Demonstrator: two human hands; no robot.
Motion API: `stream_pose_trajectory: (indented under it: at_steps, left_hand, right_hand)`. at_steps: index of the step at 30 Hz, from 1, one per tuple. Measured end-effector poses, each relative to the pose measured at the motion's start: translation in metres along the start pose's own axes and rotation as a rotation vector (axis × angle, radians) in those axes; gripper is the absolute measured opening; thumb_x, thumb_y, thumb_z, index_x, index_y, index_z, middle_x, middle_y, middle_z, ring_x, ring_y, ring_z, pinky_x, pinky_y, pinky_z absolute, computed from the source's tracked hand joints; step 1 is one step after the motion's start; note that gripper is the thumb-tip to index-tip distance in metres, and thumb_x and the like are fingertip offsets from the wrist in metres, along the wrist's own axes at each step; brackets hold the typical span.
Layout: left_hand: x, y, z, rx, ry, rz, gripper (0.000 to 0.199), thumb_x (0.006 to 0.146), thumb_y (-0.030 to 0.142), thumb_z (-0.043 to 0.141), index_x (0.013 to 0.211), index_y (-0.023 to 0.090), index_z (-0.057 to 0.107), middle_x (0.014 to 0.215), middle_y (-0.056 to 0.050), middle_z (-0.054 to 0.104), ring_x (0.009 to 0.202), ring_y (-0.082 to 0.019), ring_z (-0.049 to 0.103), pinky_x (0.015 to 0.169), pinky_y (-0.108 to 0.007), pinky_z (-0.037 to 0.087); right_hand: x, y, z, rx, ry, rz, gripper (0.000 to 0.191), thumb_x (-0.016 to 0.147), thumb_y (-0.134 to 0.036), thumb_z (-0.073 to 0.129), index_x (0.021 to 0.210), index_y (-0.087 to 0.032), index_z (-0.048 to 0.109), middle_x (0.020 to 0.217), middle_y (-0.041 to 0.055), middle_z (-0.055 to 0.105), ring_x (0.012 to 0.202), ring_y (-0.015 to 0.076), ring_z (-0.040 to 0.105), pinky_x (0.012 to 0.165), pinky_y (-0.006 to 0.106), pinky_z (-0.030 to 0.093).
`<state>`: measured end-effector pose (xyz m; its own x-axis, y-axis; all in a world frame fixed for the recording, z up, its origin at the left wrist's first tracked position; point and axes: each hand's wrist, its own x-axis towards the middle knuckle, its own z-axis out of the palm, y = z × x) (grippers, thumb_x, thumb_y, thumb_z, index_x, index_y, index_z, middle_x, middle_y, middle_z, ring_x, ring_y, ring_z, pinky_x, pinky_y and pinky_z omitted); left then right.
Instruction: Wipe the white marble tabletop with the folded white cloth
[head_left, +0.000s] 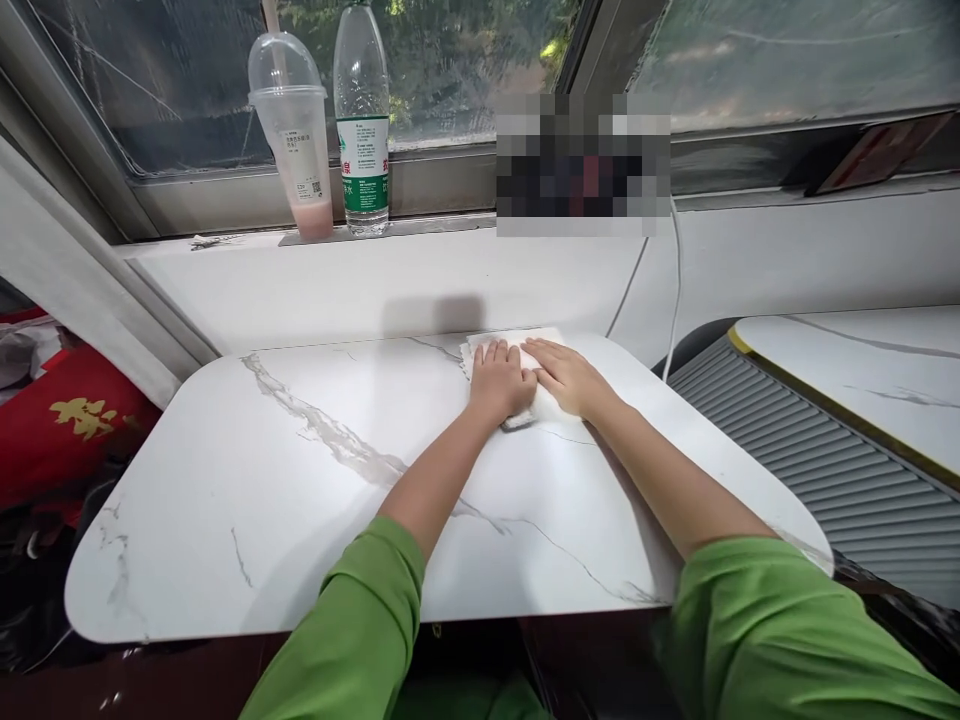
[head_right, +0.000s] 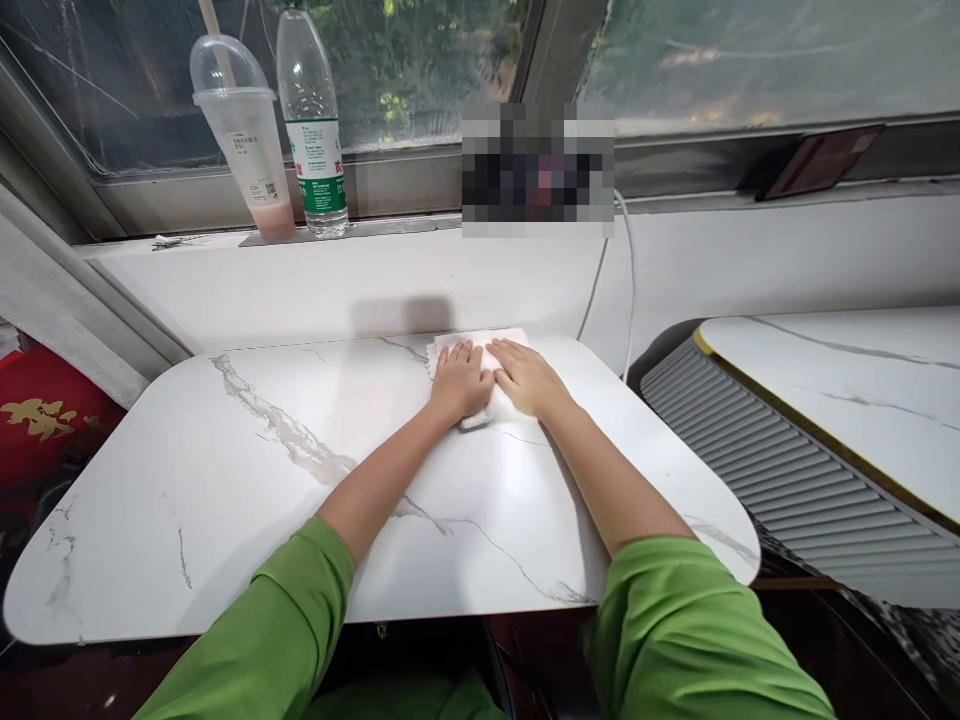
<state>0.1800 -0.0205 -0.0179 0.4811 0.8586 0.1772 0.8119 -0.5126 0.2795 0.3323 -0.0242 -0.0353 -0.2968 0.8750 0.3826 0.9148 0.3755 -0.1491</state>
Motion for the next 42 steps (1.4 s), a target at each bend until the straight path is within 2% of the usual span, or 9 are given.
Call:
stream_pose_trajectory:
  at_steps: [4, 8, 13, 17, 21, 26, 32, 37, 42]
  left_hand:
    - [-0.005, -0.002, -0.003, 0.026, -0.027, 0.025, 0.054, 0.096, 0.029, 0.023, 0.143, 0.005, 0.032, 0.151, -0.013, 0.028, 0.142, -0.023, 0.02, 0.118, -0.043, 0.009]
    - [-0.03, 0.008, -0.009, 0.072, -0.073, 0.061, 0.054, 0.097, 0.031, 0.022, 0.144, 0.004, 0.03, 0.152, -0.015, 0.026, 0.142, -0.025, 0.018, 0.117, -0.045, 0.01]
    - [-0.098, 0.034, -0.014, 0.119, -0.063, 0.144, 0.056, 0.096, 0.034, 0.028, 0.142, 0.001, 0.03, 0.15, -0.019, 0.028, 0.14, -0.033, 0.021, 0.114, -0.053, 0.015]
    - [-0.156, 0.062, -0.02, 0.082, -0.026, 0.344, 0.06, 0.096, 0.035, 0.027, 0.141, -0.004, 0.03, 0.149, -0.022, 0.029, 0.139, -0.036, 0.021, 0.112, -0.057, 0.018]
    - [-0.178, 0.094, -0.019, 0.063, -0.069, 0.485, 0.062, 0.095, 0.037, 0.023, 0.142, -0.003, 0.03, 0.149, -0.02, 0.029, 0.14, -0.036, 0.021, 0.112, -0.057, 0.019]
    - [-0.144, 0.124, -0.001, 0.045, -0.068, 0.465, 0.062, 0.094, 0.036, 0.024, 0.141, -0.002, 0.033, 0.148, -0.019, 0.032, 0.139, -0.034, 0.023, 0.112, -0.056, 0.019]
    - [-0.041, 0.115, 0.026, -0.026, 0.006, 0.416, 0.054, 0.095, 0.034, 0.029, 0.14, 0.005, 0.035, 0.147, -0.013, 0.037, 0.137, -0.025, 0.03, 0.115, -0.049, 0.016]
    - [0.028, 0.083, 0.032, -0.01, -0.011, 0.352, 0.049, 0.096, 0.032, 0.031, 0.141, 0.011, 0.036, 0.147, -0.01, 0.038, 0.138, -0.023, 0.03, 0.115, -0.047, 0.013]
    - [0.047, 0.064, 0.028, 0.051, -0.076, 0.413, 0.05, 0.098, 0.03, 0.031, 0.142, 0.007, 0.034, 0.149, -0.013, 0.033, 0.139, -0.026, 0.026, 0.115, -0.049, 0.011]
  right_hand:
    - [-0.003, -0.003, 0.002, -0.001, 0.022, 0.014, 0.051, 0.089, -0.03, 0.03, 0.132, -0.01, 0.05, 0.137, 0.0143, 0.051, 0.131, 0.0264, 0.042, 0.108, 0.048, 0.034]
    - [-0.031, -0.019, -0.005, -0.032, 0.016, 0.029, 0.052, 0.09, -0.031, 0.03, 0.134, -0.009, 0.048, 0.14, 0.016, 0.048, 0.132, 0.0285, 0.04, 0.108, 0.05, 0.033]
    - [-0.095, -0.051, -0.031, -0.016, -0.005, -0.048, 0.052, 0.093, -0.03, 0.028, 0.143, -0.018, 0.036, 0.145, 0.0096, 0.042, 0.135, 0.0247, 0.036, 0.11, 0.05, 0.032]
    - [-0.162, -0.076, -0.064, 0.018, -0.04, -0.071, 0.057, 0.094, -0.03, 0.032, 0.15, -0.027, 0.02, 0.15, 0.0039, 0.034, 0.136, 0.0243, 0.034, 0.111, 0.051, 0.032]
    - [-0.211, -0.075, -0.086, 0.034, -0.018, -0.003, 0.061, 0.092, -0.031, 0.033, 0.15, -0.036, 0.014, 0.15, -0.0005, 0.033, 0.133, 0.0271, 0.039, 0.106, 0.054, 0.039]
    - [-0.212, -0.018, -0.081, -0.012, 0.003, 0.014, 0.062, 0.09, -0.028, 0.034, 0.148, -0.041, 0.016, 0.147, -0.0016, 0.039, 0.129, 0.0269, 0.043, 0.107, 0.051, 0.039]
    - [-0.138, 0.057, -0.065, -0.143, -0.078, 0.094, 0.057, 0.089, -0.023, 0.027, 0.145, -0.019, 0.033, 0.142, 0.0083, 0.047, 0.132, 0.0243, 0.041, 0.11, 0.051, 0.032]
    - [-0.067, 0.077, -0.048, -0.142, -0.094, 0.167, 0.054, 0.086, -0.021, 0.029, 0.136, -0.011, 0.045, 0.141, 0.0125, 0.047, 0.133, 0.0236, 0.039, 0.11, 0.05, 0.031]
    - [-0.043, 0.079, -0.036, -0.129, -0.032, 0.185, 0.052, 0.085, -0.02, 0.03, 0.132, -0.009, 0.05, 0.138, 0.014, 0.05, 0.132, 0.0229, 0.041, 0.11, 0.047, 0.031]
